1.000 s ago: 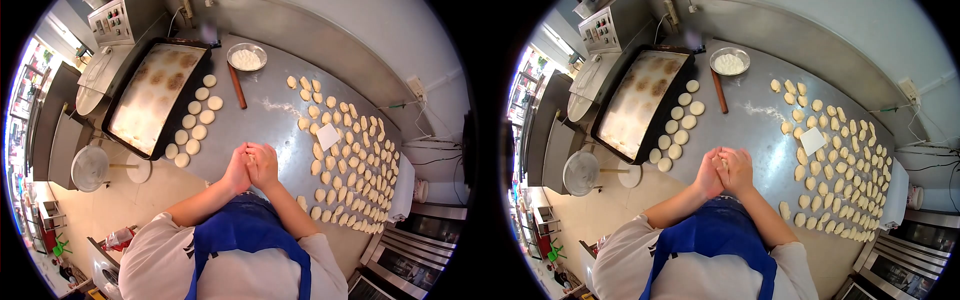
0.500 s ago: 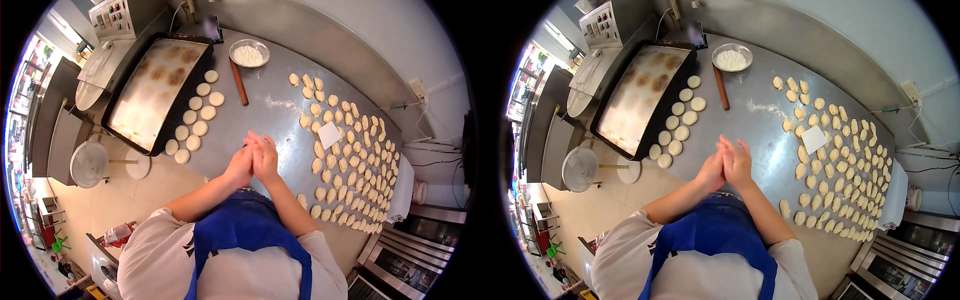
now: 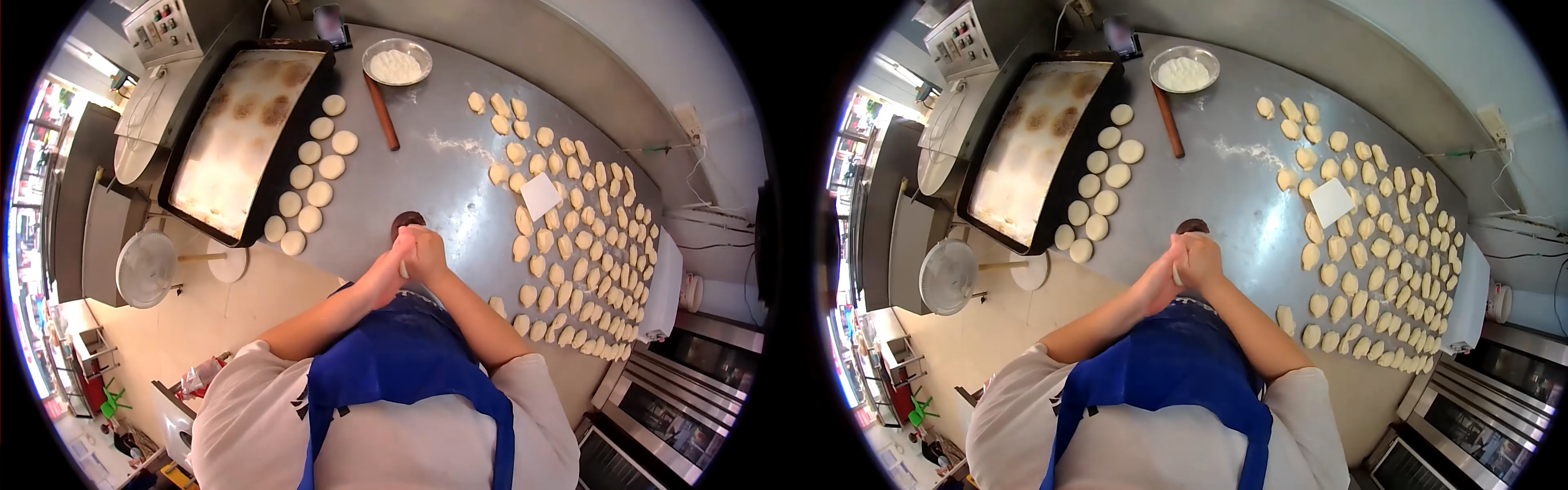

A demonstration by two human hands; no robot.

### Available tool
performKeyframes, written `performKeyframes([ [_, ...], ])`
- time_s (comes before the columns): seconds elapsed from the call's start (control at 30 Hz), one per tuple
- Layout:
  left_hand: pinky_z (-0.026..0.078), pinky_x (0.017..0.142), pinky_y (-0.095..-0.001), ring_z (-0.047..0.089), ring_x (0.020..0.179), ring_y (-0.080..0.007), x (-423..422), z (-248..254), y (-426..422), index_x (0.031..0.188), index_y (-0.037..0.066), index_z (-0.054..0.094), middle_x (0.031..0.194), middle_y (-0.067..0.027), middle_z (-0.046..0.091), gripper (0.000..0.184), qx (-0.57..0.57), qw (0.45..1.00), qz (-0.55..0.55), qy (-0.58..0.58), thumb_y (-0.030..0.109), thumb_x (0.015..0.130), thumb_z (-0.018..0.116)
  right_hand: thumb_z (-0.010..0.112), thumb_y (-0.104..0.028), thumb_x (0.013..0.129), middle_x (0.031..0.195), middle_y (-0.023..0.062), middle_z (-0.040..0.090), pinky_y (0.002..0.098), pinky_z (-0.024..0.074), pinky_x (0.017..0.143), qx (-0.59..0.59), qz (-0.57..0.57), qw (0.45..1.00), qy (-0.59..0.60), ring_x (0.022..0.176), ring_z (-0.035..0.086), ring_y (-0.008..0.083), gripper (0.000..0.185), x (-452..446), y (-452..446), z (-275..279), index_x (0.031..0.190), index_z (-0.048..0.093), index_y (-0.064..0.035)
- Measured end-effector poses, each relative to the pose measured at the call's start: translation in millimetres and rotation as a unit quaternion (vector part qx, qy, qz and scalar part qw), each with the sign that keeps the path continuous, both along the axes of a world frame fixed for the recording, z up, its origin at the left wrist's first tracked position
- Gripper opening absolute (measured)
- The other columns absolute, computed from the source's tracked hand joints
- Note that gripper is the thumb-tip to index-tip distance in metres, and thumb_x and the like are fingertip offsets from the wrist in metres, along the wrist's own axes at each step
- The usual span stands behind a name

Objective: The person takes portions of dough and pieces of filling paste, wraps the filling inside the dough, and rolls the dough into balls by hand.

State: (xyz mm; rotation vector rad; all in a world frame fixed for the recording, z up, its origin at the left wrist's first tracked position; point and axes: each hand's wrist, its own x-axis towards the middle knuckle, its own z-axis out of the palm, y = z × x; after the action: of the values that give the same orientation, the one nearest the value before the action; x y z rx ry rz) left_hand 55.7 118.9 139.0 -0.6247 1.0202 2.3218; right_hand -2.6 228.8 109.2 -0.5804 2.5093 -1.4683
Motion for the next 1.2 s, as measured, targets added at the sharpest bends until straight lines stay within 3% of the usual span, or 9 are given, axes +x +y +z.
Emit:
performKeyframes([
  [0.07, 0.036, 0.110, -0.0421, 0.043, 0.134, -0.0214, 7.2, -6.3, -10.8, 0.146, 0.007, 0.038, 0.142, -0.0106, 0.047, 0.060, -0.072, 0.996, -0.058, -0.008, 0.034, 0.097, 0.061, 0.047, -0.033, 0.096, 0.077, 0.0149, 0.067, 0.0449, 0.0488, 0.069, -0.015, 0.029, 0.988, -0.150, 0.074, 0.064, 0.0335, 0.041, 8.3, 4.5, -1.9, 0.075, 0.068, -0.0039],
  [0.17, 0.042, 0.103, -0.0361, 0.053, 0.122, -0.0188, 8.6, -60.1, -33.2, 0.140, 0.005, 0.048, 0.132, -0.0088, 0.057, 0.054, -0.055, 0.993, -0.102, -0.022, 0.031, 0.095, 0.064, 0.052, -0.035, 0.094, 0.093, 0.0164, 0.069, 0.0429, 0.0498, 0.078, -0.108, -0.036, 0.989, -0.091, 0.087, 0.064, 0.0329, 0.036, -8.3, 20.3, -64.0, 0.093, 0.070, -0.0037],
  [0.23, 0.047, 0.096, -0.0322, 0.059, 0.113, -0.0165, 9.0, -55.6, -36.1, 0.136, 0.005, 0.053, 0.125, -0.0071, 0.062, 0.049, -0.190, 0.975, -0.118, -0.013, 0.027, 0.094, 0.065, 0.068, -0.031, 0.087, 0.111, 0.0175, 0.062, 0.0410, 0.0470, 0.093, 0.148, -0.088, 0.985, -0.015, 0.109, 0.057, 0.0323, 0.040, -26.5, 46.1, -48.8, 0.115, 0.065, -0.0031],
  [0.3, 0.048, 0.095, -0.0336, 0.059, 0.113, -0.0193, 5.3, -65.1, -41.1, 0.143, 0.006, 0.046, 0.125, -0.0084, 0.062, 0.058, -0.241, 0.960, -0.138, 0.038, 0.025, 0.092, 0.067, 0.072, -0.029, 0.083, 0.108, 0.0129, 0.061, 0.0419, 0.0465, 0.093, 0.184, -0.048, 0.973, 0.130, 0.108, 0.057, 0.0315, 0.041, -35.3, 54.5, -64.6, 0.114, 0.064, -0.0040],
  [0.4, 0.049, 0.093, -0.0392, 0.063, 0.109, -0.0292, -6.6, -82.4, -29.9, 0.154, 0.007, 0.026, 0.120, -0.0158, 0.065, 0.084, -0.496, 0.803, -0.203, 0.260, 0.030, 0.086, 0.070, 0.073, -0.025, 0.080, 0.107, 0.0096, 0.060, 0.0419, 0.0463, 0.093, 0.175, 0.060, 0.962, 0.202, 0.106, 0.057, 0.0302, 0.039, -49.2, 43.1, -77.1, 0.112, 0.064, -0.0060],
  [0.6, 0.053, 0.086, -0.0433, 0.067, 0.096, -0.0399, -54.3, -63.8, -7.4, 0.157, 0.007, 0.001, 0.108, -0.0242, 0.067, 0.106, -0.568, 0.698, -0.407, 0.158, 0.039, 0.080, 0.068, 0.067, -0.021, 0.081, 0.094, 0.0078, 0.063, 0.0409, 0.0484, 0.086, 0.266, 0.146, 0.932, 0.196, 0.097, 0.060, 0.0277, 0.019, -70.4, 33.6, -96.7, 0.094, 0.067, -0.0066],
  [0.9, 0.057, 0.074, -0.0445, 0.070, 0.088, -0.0328, -63.8, -64.0, 13.4, 0.156, 0.004, -0.002, 0.101, -0.0198, 0.070, 0.102, -0.631, 0.542, -0.542, 0.121, 0.032, 0.082, 0.062, 0.062, -0.023, 0.081, 0.079, 0.0064, 0.069, 0.0364, 0.0514, 0.069, 0.386, 0.220, 0.891, 0.098, 0.080, 0.066, 0.0241, 0.019, -76.7, 28.7, -47.1, 0.075, 0.068, -0.0058],
  [1.03, 0.058, 0.076, -0.0411, 0.070, 0.088, -0.0303, -68.9, -47.5, -5.1, 0.154, 0.006, 0.013, 0.102, -0.0179, 0.069, 0.092, -0.556, 0.644, -0.507, 0.138, 0.033, 0.084, 0.067, 0.056, -0.031, 0.091, 0.079, 0.0025, 0.069, 0.0299, 0.0502, 0.063, 0.083, 0.125, 0.944, -0.295, 0.072, 0.064, 0.0142, 0.027, -72.5, 64.7, -43.8, 0.087, 0.069, -0.0075],
  [1.2, 0.057, 0.082, -0.0364, 0.066, 0.098, -0.0215, -39.2, -66.7, -23.5, 0.129, 0.007, 0.053, 0.109, -0.0100, 0.065, 0.053, -0.360, 0.892, -0.221, 0.162, 0.028, 0.085, 0.075, 0.052, -0.042, 0.099, 0.059, -0.0048, 0.037, 0.0246, 0.0192, 0.045, -0.277, -0.177, 0.785, -0.525, 0.047, 0.026, 0.0066, 0.037, -39.7, 87.0, -40.3, 0.077, 0.047, -0.0133],
])
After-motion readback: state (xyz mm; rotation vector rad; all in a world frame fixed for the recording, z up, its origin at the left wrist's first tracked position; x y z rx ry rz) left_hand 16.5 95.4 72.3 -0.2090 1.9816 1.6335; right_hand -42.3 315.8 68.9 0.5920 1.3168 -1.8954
